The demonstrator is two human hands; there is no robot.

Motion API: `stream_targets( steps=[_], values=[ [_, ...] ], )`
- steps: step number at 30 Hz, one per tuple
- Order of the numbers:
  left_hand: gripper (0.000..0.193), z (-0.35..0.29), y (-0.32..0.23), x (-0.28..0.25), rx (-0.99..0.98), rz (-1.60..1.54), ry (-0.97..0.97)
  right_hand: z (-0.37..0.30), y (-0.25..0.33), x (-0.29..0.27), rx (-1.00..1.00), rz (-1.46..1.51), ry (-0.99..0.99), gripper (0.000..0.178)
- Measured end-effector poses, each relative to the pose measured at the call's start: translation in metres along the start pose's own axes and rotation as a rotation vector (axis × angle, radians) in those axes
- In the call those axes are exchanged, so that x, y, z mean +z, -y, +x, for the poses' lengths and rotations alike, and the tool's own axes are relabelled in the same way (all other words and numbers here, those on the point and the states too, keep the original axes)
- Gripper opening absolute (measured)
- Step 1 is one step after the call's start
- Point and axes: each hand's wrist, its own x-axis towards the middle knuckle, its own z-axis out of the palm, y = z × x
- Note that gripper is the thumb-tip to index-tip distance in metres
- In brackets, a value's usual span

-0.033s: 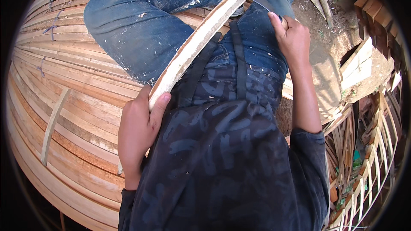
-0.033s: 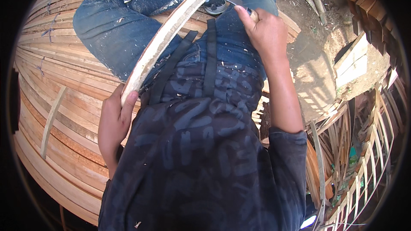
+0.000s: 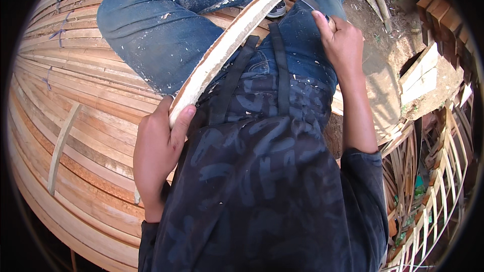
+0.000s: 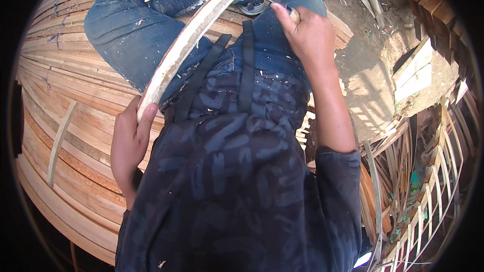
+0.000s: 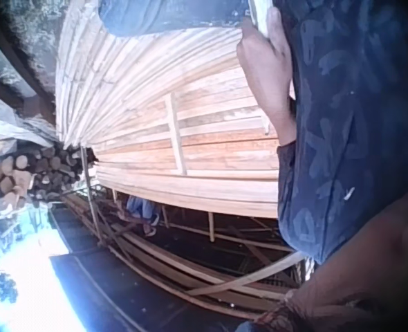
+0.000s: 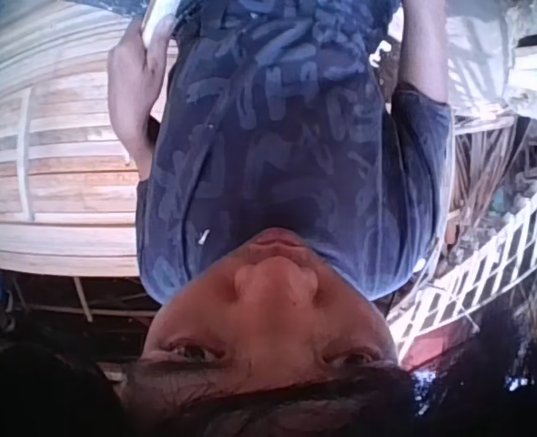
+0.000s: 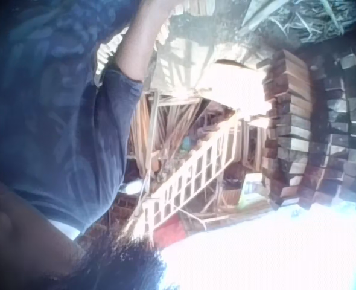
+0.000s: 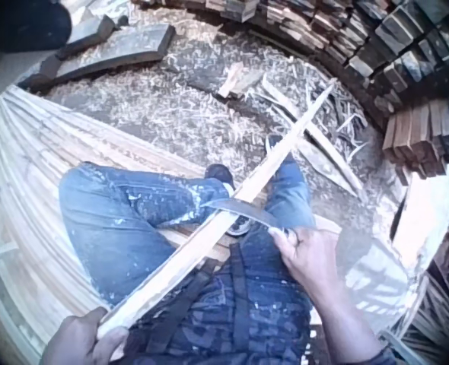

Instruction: The person sits on the ground and uses a curved knife to shave thin strips from a long, thin piece of wood. They hold the wood with their left hand and repeatedly scrape the blade along its length to remove the outer layer.

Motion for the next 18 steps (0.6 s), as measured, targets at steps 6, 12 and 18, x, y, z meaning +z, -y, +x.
stream_targets(
  steps=[6, 12, 18],
  values=[
    [0.042, 0.0, -0.001, 0.007, 0.024, 0.0, -0.023, -0.009, 0.044, 0.001, -0.131, 0.024, 0.027, 0.063],
    [0.042, -0.001, -0.003, 0.011, 0.051, -0.034, -0.041, 0.035, -0.037, -0.011, 0.097, -0.09, 0.01, 0.069],
    [0.04, -0.004, -0.013, 0.004, -0.056, -0.103, 0.042, 0.008, 0.028, 0.003, -0.199, 0.033, 0.022, 0.063]
  ],
)
